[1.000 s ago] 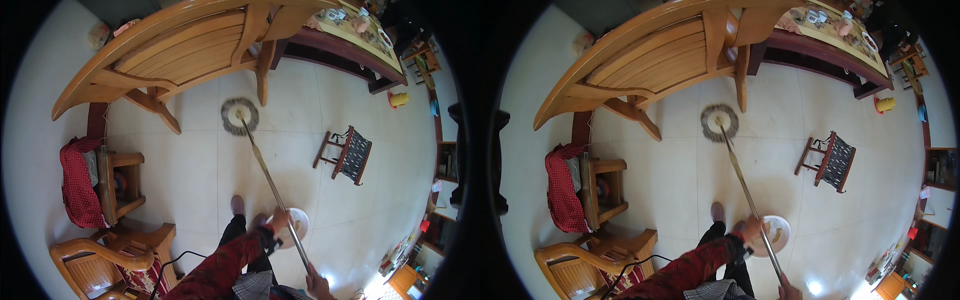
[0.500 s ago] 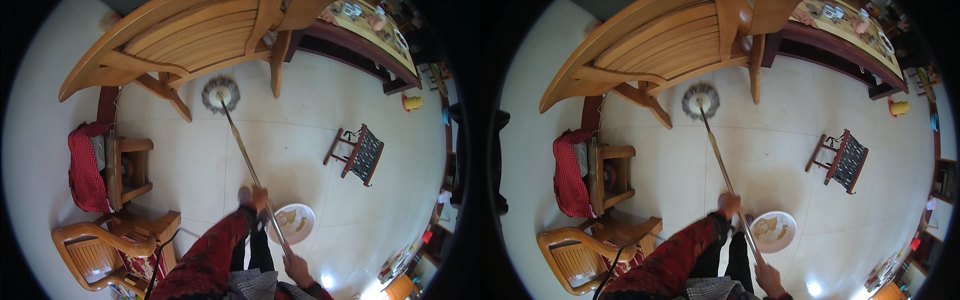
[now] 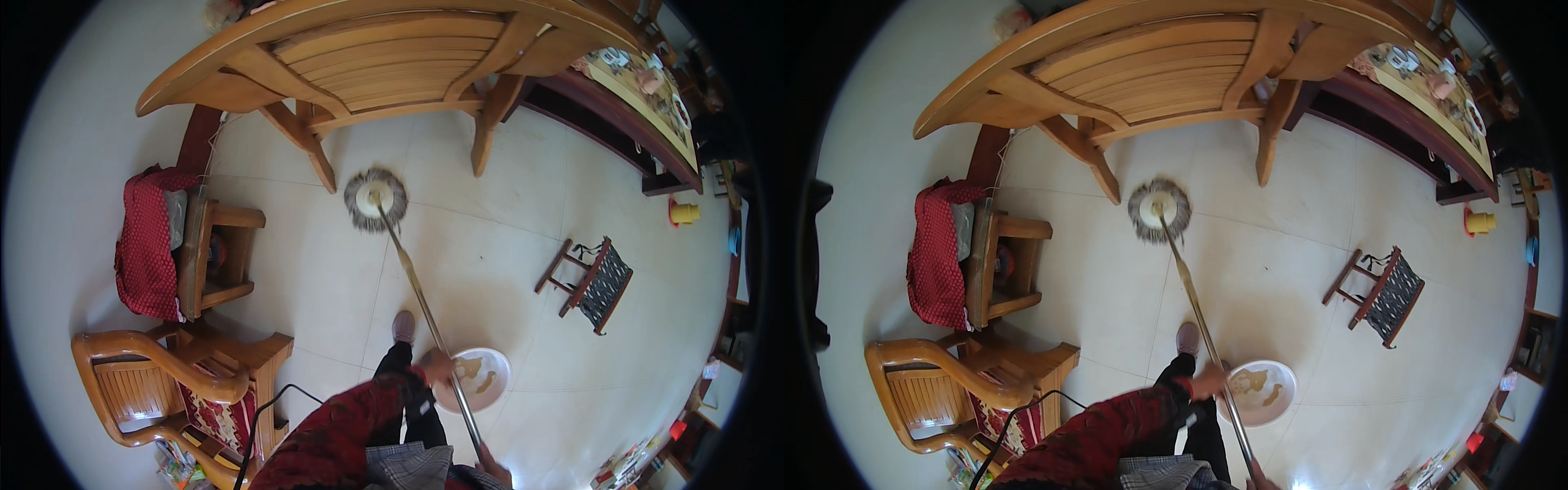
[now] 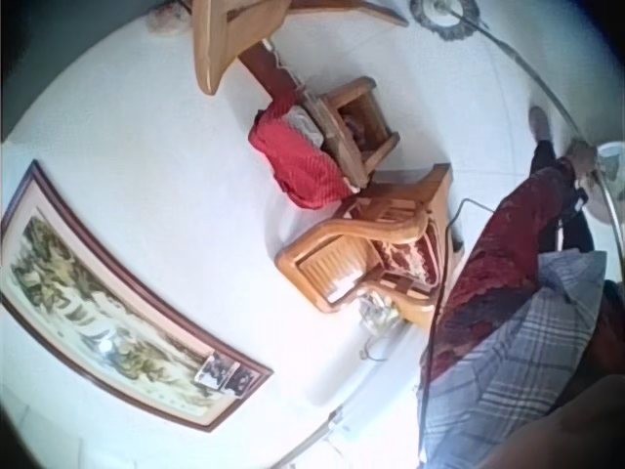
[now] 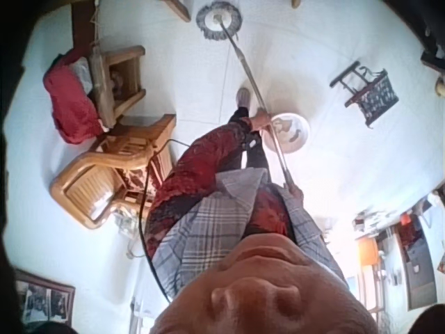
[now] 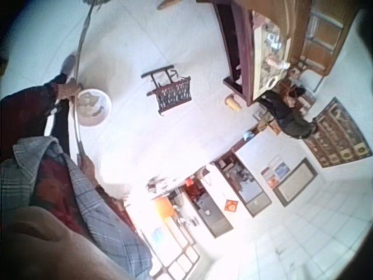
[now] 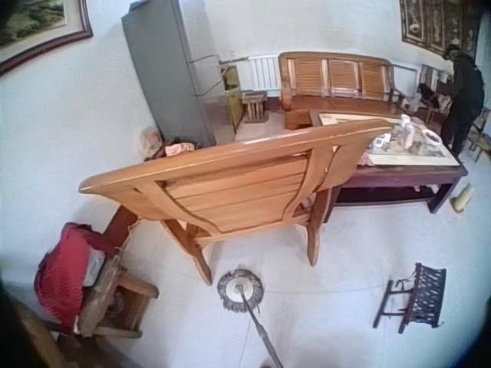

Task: The person mops the tiled floor with a mop and bucket, then wipes a wooden chair with a cloth. The person moves around the living room, mopping under furniture and wiping the chair's seat and armrests.

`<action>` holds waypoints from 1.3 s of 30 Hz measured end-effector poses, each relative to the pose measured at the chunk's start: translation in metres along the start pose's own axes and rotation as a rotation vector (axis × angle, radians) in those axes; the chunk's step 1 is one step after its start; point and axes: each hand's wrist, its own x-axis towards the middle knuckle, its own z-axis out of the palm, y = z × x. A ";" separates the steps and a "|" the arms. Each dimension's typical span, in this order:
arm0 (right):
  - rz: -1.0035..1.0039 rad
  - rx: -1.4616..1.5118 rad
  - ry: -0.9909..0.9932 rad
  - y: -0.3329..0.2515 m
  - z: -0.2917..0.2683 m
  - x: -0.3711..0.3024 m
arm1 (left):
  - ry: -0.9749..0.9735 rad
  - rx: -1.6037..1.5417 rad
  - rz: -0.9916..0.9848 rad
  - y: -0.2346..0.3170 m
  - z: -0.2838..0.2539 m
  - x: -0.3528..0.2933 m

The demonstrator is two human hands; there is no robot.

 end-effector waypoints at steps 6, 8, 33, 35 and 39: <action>-0.581 -0.556 -0.045 -0.181 0.017 0.190 | 0.580 0.633 0.009 -0.102 -0.274 0.052; -0.658 -0.521 0.007 -0.215 0.032 0.218 | 0.541 0.555 -0.123 -0.130 -0.336 0.063; -0.030 -0.512 0.025 0.031 -0.093 -0.104 | -0.281 -0.841 -0.266 0.228 0.155 -0.023; -0.069 -0.568 0.006 0.024 -0.108 -0.106 | -0.109 -1.204 -0.254 0.215 0.138 -0.015; -0.184 -0.701 -0.050 -0.001 -0.130 -0.085 | 0.229 -1.644 -0.817 0.195 0.057 0.001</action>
